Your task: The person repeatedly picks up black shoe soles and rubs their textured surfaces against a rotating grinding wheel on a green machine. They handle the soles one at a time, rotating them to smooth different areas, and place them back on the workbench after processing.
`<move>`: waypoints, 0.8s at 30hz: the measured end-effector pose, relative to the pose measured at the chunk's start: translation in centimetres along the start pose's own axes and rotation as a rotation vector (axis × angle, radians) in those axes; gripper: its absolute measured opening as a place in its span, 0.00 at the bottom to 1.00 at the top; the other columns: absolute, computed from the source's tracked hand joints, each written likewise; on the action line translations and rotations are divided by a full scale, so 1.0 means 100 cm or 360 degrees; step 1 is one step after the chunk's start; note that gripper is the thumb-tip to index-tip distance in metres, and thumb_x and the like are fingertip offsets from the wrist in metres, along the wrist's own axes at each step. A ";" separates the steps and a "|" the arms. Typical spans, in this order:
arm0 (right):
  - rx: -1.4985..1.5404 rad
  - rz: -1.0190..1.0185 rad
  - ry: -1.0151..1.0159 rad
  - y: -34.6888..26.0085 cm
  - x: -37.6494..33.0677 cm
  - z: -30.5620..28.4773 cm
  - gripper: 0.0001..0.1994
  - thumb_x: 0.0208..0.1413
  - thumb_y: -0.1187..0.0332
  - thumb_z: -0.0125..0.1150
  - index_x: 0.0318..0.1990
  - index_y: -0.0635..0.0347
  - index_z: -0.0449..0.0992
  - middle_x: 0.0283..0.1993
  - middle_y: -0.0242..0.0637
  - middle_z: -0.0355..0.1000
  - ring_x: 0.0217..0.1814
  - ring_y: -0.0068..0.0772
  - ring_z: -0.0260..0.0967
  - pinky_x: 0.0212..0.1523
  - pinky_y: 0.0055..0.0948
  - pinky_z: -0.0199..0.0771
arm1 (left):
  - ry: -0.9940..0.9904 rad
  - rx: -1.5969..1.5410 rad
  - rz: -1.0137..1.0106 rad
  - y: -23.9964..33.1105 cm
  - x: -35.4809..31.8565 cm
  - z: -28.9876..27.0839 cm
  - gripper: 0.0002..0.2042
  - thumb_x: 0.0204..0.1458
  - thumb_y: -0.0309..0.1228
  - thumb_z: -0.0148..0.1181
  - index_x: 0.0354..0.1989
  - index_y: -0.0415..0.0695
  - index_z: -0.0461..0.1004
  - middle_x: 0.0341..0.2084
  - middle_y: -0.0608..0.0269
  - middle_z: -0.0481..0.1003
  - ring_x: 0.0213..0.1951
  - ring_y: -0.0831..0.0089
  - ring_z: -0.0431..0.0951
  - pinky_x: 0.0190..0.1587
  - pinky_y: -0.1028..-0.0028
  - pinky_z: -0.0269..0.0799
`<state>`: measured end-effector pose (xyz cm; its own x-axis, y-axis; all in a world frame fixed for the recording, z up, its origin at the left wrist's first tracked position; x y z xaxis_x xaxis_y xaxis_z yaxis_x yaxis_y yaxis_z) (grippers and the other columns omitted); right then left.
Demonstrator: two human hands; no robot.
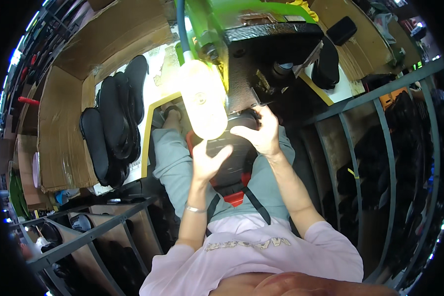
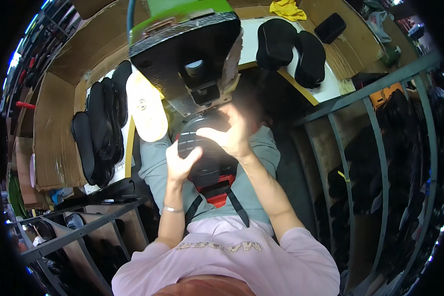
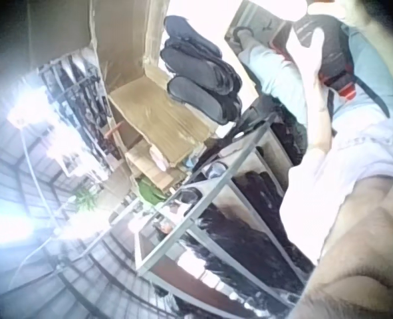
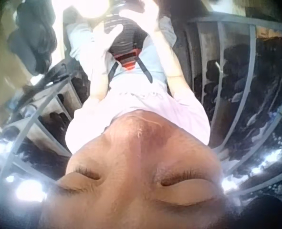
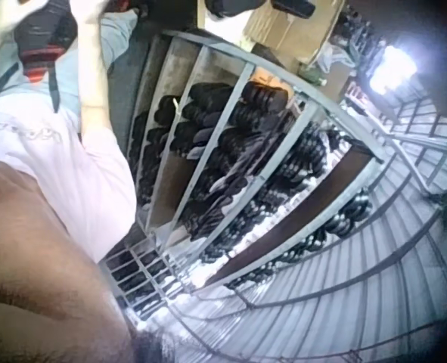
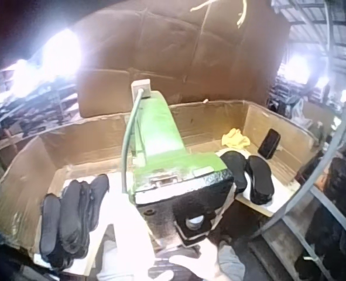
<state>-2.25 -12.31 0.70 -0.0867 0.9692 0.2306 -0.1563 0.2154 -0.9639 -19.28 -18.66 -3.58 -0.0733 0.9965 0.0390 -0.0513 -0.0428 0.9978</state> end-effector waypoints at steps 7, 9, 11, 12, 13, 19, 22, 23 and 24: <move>-0.0223 0.0935 -0.0229 0.079 -0.123 -0.053 0.25 0.44 0.71 0.71 0.52 0.67 0.73 0.49 0.40 0.74 0.49 0.29 0.71 0.53 0.28 0.68 | 0.0162 0.0225 0.0416 0.024 0.034 0.046 0.09 0.46 0.21 0.68 0.36 0.35 0.78 0.31 0.62 0.78 0.32 0.79 0.75 0.37 0.79 0.71; 0.0648 0.1167 0.0215 0.093 -0.163 -0.069 0.22 0.48 0.75 0.65 0.52 0.68 0.70 0.45 0.40 0.74 0.41 0.30 0.75 0.36 0.30 0.80 | 0.0187 0.0028 0.0369 0.018 0.025 0.045 0.12 0.46 0.17 0.67 0.40 0.33 0.76 0.34 0.61 0.77 0.35 0.78 0.75 0.40 0.79 0.71; 0.0984 0.0961 0.0455 0.088 -0.168 -0.101 0.20 0.51 0.76 0.61 0.52 0.67 0.67 0.43 0.40 0.74 0.34 0.30 0.76 0.20 0.28 0.80 | 0.0185 -0.0030 0.0218 0.012 0.017 0.042 0.13 0.46 0.16 0.66 0.41 0.32 0.75 0.33 0.61 0.77 0.34 0.79 0.75 0.40 0.79 0.71; 0.0786 0.0937 0.0744 0.081 -0.161 -0.118 0.18 0.53 0.75 0.59 0.52 0.62 0.65 0.41 0.38 0.73 0.27 0.26 0.74 0.11 0.24 0.75 | 0.0174 -0.0049 0.0178 0.010 0.015 0.041 0.13 0.46 0.16 0.66 0.41 0.32 0.75 0.33 0.61 0.77 0.35 0.79 0.75 0.40 0.80 0.71; 0.0728 0.0874 0.0812 0.069 -0.145 -0.134 0.17 0.55 0.74 0.59 0.50 0.57 0.63 0.36 0.32 0.71 0.24 0.23 0.71 0.10 0.22 0.72 | 0.0164 -0.0067 0.0139 0.010 0.013 0.041 0.14 0.46 0.16 0.66 0.42 0.32 0.74 0.33 0.61 0.77 0.35 0.79 0.75 0.40 0.80 0.71; 0.0177 0.0297 0.0454 -0.021 -0.005 -0.150 0.19 0.57 0.69 0.59 0.53 0.67 0.67 0.39 0.35 0.72 0.20 0.16 0.67 0.08 0.14 0.60 | 0.0121 0.0184 0.0430 0.035 0.025 0.028 0.18 0.42 0.16 0.69 0.44 0.33 0.72 0.35 0.60 0.76 0.36 0.76 0.75 0.42 0.76 0.72; 0.0264 0.0311 0.0237 -0.033 0.035 -0.124 0.17 0.56 0.72 0.60 0.51 0.69 0.67 0.38 0.37 0.71 0.18 0.16 0.67 0.07 0.15 0.62 | 0.0164 -0.0232 0.0499 0.051 0.031 0.004 0.17 0.38 0.16 0.71 0.39 0.35 0.75 0.35 0.60 0.77 0.38 0.74 0.76 0.43 0.75 0.73; 0.0300 0.0336 0.0165 -0.033 0.037 -0.115 0.16 0.56 0.73 0.60 0.51 0.68 0.67 0.38 0.37 0.71 0.19 0.17 0.67 0.07 0.14 0.63 | 0.0268 -0.0213 0.0461 0.053 0.030 -0.007 0.13 0.41 0.18 0.70 0.36 0.35 0.75 0.32 0.59 0.78 0.35 0.74 0.77 0.42 0.74 0.74; 0.0343 0.0353 0.0113 -0.030 0.039 -0.106 0.16 0.55 0.74 0.60 0.50 0.68 0.67 0.38 0.37 0.71 0.19 0.17 0.67 0.07 0.14 0.63 | 0.0247 -0.0392 0.0304 0.052 0.030 -0.019 0.14 0.40 0.16 0.69 0.37 0.35 0.75 0.33 0.59 0.78 0.35 0.75 0.77 0.42 0.75 0.74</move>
<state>8.28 -7.97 3.12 -0.0741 0.9972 0.0008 -0.3471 -0.0250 -0.9375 -21.66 -16.03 1.66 -0.2546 0.9470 0.1959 -0.2597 -0.2620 0.9295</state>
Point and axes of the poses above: each hand's wrist, its own x-axis towards the middle knuckle, its own z-axis out of the palm, y = z × x, the point moved 2 cm from there along x, towards the middle knuckle
